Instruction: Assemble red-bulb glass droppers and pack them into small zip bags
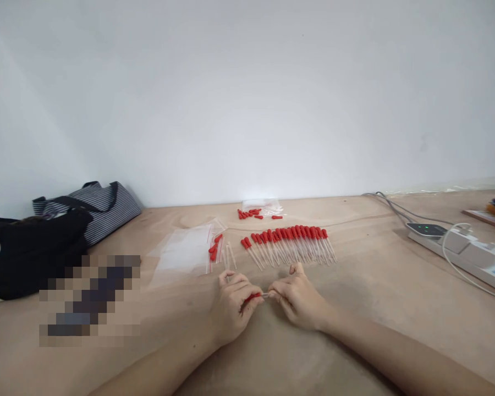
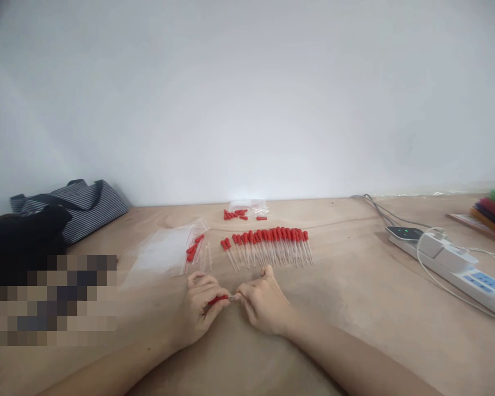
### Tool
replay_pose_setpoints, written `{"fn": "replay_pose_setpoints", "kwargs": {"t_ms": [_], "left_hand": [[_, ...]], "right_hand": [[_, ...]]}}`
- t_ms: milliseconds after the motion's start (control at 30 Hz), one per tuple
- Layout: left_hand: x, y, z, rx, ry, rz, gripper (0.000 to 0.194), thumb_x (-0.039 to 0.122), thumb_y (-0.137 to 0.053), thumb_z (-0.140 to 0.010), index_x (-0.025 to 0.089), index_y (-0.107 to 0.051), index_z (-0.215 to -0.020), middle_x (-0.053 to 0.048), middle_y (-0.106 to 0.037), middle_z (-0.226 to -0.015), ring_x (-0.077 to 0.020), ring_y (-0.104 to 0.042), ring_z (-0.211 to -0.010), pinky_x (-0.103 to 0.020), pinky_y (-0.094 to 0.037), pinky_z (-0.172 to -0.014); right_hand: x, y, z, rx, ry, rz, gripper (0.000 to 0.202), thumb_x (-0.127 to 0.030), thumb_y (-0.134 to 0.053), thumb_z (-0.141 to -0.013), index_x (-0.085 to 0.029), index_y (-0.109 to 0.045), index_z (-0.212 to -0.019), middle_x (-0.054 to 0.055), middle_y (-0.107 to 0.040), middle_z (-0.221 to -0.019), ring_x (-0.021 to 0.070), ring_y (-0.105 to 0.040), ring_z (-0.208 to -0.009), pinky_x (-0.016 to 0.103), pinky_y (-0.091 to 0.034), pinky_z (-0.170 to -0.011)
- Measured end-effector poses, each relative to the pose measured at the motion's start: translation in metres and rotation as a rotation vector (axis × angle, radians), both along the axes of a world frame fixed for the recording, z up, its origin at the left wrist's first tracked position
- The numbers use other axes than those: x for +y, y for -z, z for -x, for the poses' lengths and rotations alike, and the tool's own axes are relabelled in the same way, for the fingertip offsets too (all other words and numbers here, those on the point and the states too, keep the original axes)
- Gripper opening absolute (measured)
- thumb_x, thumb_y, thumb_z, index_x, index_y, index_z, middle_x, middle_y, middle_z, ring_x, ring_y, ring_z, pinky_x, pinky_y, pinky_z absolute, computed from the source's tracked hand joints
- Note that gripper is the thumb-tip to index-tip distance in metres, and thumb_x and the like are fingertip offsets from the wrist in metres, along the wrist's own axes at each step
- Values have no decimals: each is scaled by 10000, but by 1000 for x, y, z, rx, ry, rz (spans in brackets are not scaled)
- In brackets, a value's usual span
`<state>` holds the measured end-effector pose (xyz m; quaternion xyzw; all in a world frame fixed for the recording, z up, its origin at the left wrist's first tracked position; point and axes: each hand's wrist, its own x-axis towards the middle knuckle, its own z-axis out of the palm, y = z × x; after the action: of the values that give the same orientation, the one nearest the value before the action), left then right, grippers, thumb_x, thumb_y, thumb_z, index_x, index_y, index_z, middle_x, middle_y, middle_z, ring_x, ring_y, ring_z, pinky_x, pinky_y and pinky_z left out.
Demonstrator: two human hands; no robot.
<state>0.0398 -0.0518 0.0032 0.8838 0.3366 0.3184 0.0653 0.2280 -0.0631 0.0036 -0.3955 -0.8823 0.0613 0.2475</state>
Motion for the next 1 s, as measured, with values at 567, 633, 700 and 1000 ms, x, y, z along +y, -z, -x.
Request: {"fn": "replay_pose_setpoints", "kwargs": {"t_ms": [567,633,700,1000], "left_hand": [[48,-24,45,95,-693,6,128,279,-521,-766,244,-612,-849,-41,-611,-956,-246,-489,-959,-400,-265,-812],[61,-27,56,143,-796,82,131,281,-533,-750,250,-619,-845,-41,-612,-931,-255,-490,-954,-389,-282,-784],[69,-27,64,194,-816,134,142,313,-553,-731,261,-623,-843,-37,-616,-924,-257,-496,-946,-381,-285,-770],[90,-28,67,250,-764,150,200,386,-480,-769,225,-595,-801,-37,-661,-915,-261,-528,-924,-395,-271,-762]], "right_hand": [[44,-9,12,157,515,163,210,-268,-460,-788,-206,-627,-678,-5,-657,-689,139,-552,-671,296,-222,-717],[58,-10,25,156,615,166,185,-265,-467,-775,-206,-626,-700,0,-666,-711,150,-568,-702,301,-219,-725],[69,-9,37,122,677,156,171,-266,-465,-770,-202,-621,-749,11,-670,-732,163,-578,-735,310,-215,-730],[79,-6,48,-12,722,134,208,-302,-439,-779,-165,-595,-796,65,-660,-740,190,-582,-746,343,-211,-734]]}}
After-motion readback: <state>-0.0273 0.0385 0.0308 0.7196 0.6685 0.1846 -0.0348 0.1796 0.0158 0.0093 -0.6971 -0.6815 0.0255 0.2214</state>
